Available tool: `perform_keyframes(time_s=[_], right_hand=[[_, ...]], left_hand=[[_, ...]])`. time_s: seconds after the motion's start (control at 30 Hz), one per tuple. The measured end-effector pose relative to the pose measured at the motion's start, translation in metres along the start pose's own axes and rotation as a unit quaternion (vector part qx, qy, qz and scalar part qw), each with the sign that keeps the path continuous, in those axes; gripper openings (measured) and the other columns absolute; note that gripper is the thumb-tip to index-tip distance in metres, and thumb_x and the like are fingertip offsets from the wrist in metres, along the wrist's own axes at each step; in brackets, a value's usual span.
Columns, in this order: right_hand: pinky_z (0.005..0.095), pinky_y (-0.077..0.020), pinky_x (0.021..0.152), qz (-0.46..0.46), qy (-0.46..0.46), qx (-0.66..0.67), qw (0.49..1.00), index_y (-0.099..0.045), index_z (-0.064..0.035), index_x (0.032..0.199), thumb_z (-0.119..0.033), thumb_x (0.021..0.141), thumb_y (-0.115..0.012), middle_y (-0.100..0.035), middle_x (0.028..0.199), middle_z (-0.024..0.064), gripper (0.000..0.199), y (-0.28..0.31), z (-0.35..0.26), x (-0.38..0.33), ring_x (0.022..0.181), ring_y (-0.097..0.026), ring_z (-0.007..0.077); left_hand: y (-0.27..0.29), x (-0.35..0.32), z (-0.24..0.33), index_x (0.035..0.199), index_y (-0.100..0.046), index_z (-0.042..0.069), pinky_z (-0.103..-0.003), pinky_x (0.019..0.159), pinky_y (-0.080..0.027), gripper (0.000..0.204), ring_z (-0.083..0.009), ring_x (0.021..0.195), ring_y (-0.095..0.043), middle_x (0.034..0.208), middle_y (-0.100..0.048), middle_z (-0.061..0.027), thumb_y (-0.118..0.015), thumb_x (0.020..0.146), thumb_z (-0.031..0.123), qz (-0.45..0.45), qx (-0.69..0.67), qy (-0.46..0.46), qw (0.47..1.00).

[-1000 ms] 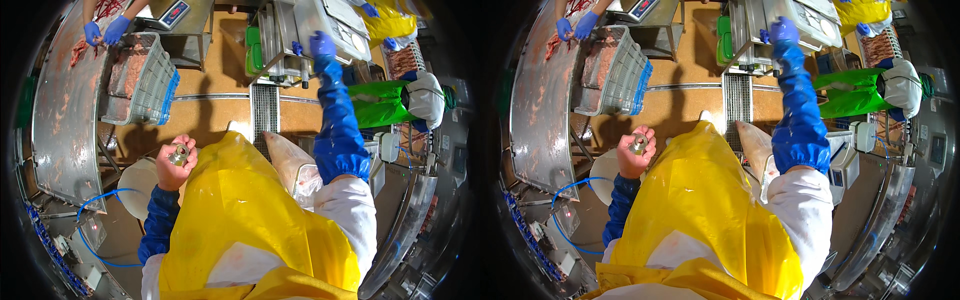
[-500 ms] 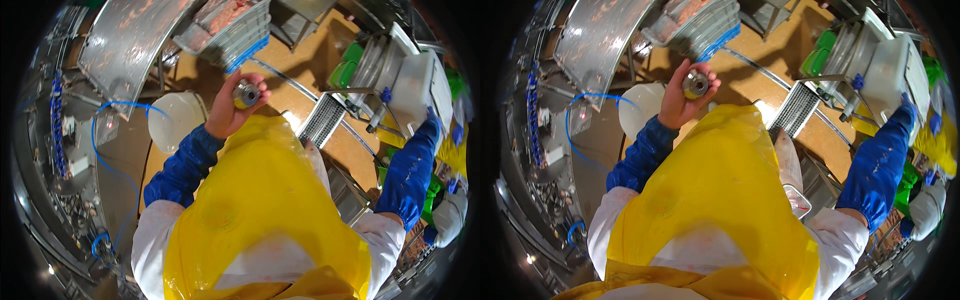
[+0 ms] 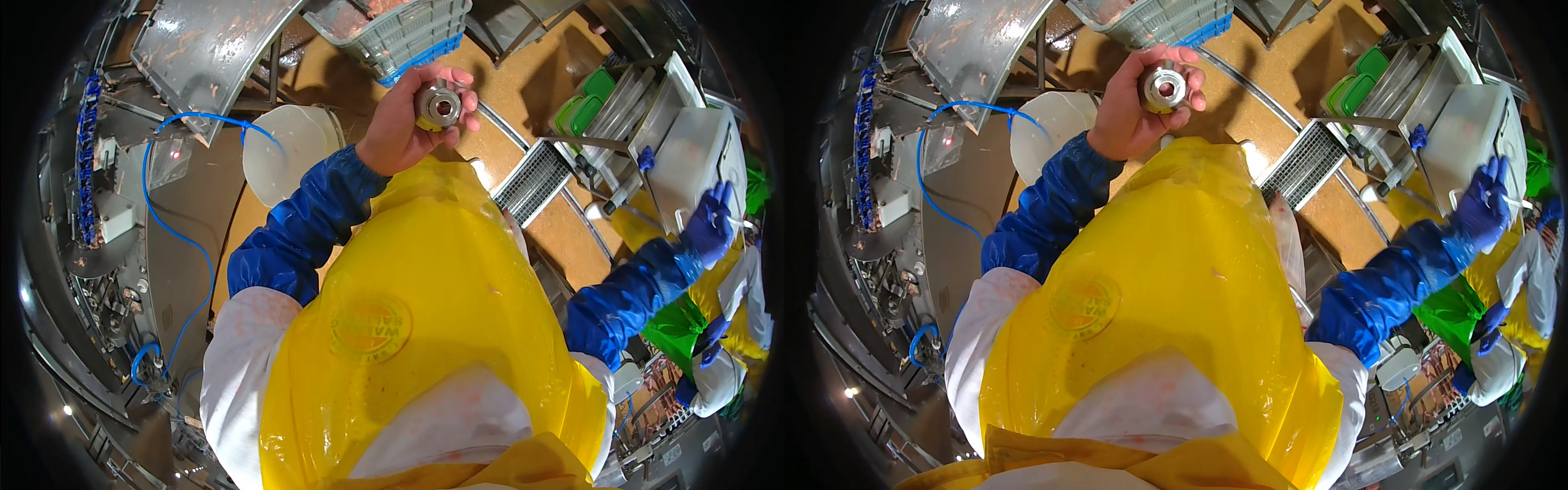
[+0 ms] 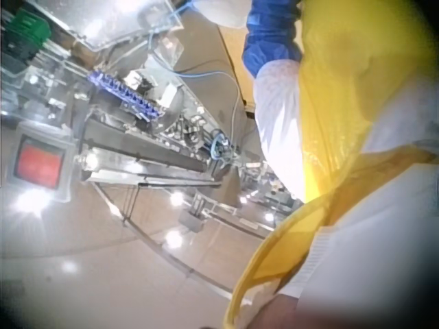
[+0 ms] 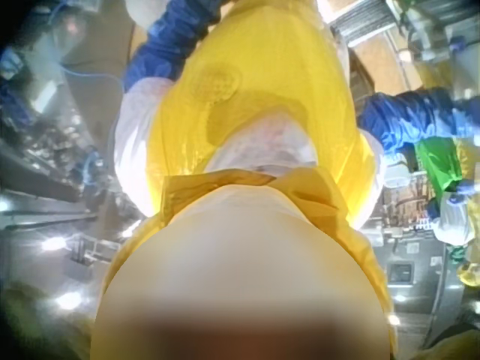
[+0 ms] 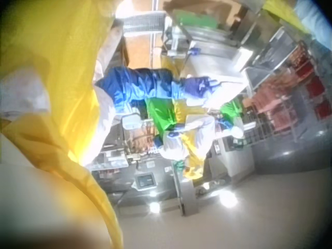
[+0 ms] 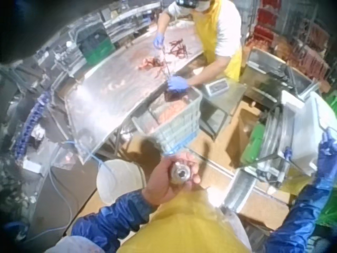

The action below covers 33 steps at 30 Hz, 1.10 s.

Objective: The person assembles small metal components using a screwdriver and other tools. They manipulate a cylindrical metal part, insert a screw, and tighten it while standing at a stainless steel workstation in a meat processing facility.

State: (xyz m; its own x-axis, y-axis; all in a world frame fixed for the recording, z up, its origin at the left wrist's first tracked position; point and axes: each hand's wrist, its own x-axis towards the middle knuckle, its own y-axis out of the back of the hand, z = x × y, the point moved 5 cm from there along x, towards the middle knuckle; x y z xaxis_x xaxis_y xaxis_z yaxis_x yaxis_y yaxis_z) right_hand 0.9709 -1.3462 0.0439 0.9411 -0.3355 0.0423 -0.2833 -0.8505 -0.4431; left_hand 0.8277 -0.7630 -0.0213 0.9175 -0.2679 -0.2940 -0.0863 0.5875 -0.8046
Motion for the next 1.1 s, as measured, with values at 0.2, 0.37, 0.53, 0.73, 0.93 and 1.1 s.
perform_keyframes(time_s=[0.2,0.37,0.53,0.73,0.93,1.1], right_hand=[[0.0381,-0.0454,0.078,-0.250,-0.139,0.166,0.944,-0.055,0.0006,0.100,-0.006,0.075,-0.061,-0.055,0.087,0.0108,0.027,-0.151,0.108,-0.100,0.077,-0.052,0.0248],[0.0308,-0.0434,0.072,-0.367,-0.179,-0.062,0.911,-0.058,0.0046,0.126,-0.003,0.076,-0.052,-0.053,0.084,0.0068,0.051,-0.254,0.125,-0.186,0.072,-0.048,0.0169],[0.0247,-0.0405,0.069,-0.388,-0.257,-0.030,0.884,-0.058,0.0068,0.142,-0.016,0.098,-0.062,-0.051,0.080,-0.0007,0.050,-0.300,0.147,-0.222,0.070,-0.047,0.0105],[0.0279,-0.0456,0.078,-0.421,0.031,-0.347,0.837,-0.074,-0.0016,0.111,-0.017,0.108,-0.064,-0.058,0.096,0.0030,0.019,-0.318,0.157,-0.246,0.086,-0.056,0.0121],[0.0347,-0.0519,0.065,-0.429,-0.116,-0.401,0.801,-0.068,-0.0047,0.108,-0.016,0.106,-0.066,-0.065,0.079,0.0119,0.012,-0.300,0.176,-0.321,0.065,-0.062,0.0287],[0.0402,-0.0507,0.057,-0.433,0.003,-0.450,0.781,-0.071,-0.0078,0.104,-0.019,0.102,-0.071,-0.063,0.072,0.0177,0.011,-0.311,0.185,-0.346,0.060,-0.062,0.0364]], left_hand=[[0.001,-0.009,0.004,0.109,-0.058,0.010,-0.027,0.053,-0.046,0.036,-0.0195,0.079,-0.065,0.097,-0.065,-0.0111,-0.045,0.110,0.044,-0.009,0.026,-0.050,0.998],[0.010,-0.023,0.015,0.107,-0.059,0.009,-0.027,0.055,-0.046,0.039,-0.0174,0.075,-0.062,0.096,-0.065,-0.0104,-0.045,0.110,0.045,0.004,0.022,-0.070,0.997],[0.027,-0.039,0.014,0.106,-0.059,0.007,-0.029,0.056,-0.047,0.041,-0.0176,0.076,-0.062,0.095,-0.064,-0.0102,-0.043,0.111,0.045,0.025,0.045,-0.092,0.994],[0.033,-0.045,0.001,0.107,-0.057,0.011,-0.031,0.054,-0.049,0.053,-0.0198,0.072,-0.063,0.096,-0.066,-0.0097,-0.034,0.114,0.058,0.117,0.036,-0.103,0.987],[0.049,-0.055,-0.026,0.109,-0.047,0.015,-0.029,0.041,-0.038,0.055,-0.0188,0.059,-0.058,0.087,-0.065,-0.0102,-0.026,0.112,0.066,0.164,0.030,-0.029,0.986],[0.049,-0.053,-0.036,0.107,-0.049,0.016,-0.025,0.039,-0.032,0.039,-0.0164,0.055,-0.054,0.083,-0.065,-0.0117,-0.031,0.113,0.050,0.128,0.005,-0.034,0.991]])
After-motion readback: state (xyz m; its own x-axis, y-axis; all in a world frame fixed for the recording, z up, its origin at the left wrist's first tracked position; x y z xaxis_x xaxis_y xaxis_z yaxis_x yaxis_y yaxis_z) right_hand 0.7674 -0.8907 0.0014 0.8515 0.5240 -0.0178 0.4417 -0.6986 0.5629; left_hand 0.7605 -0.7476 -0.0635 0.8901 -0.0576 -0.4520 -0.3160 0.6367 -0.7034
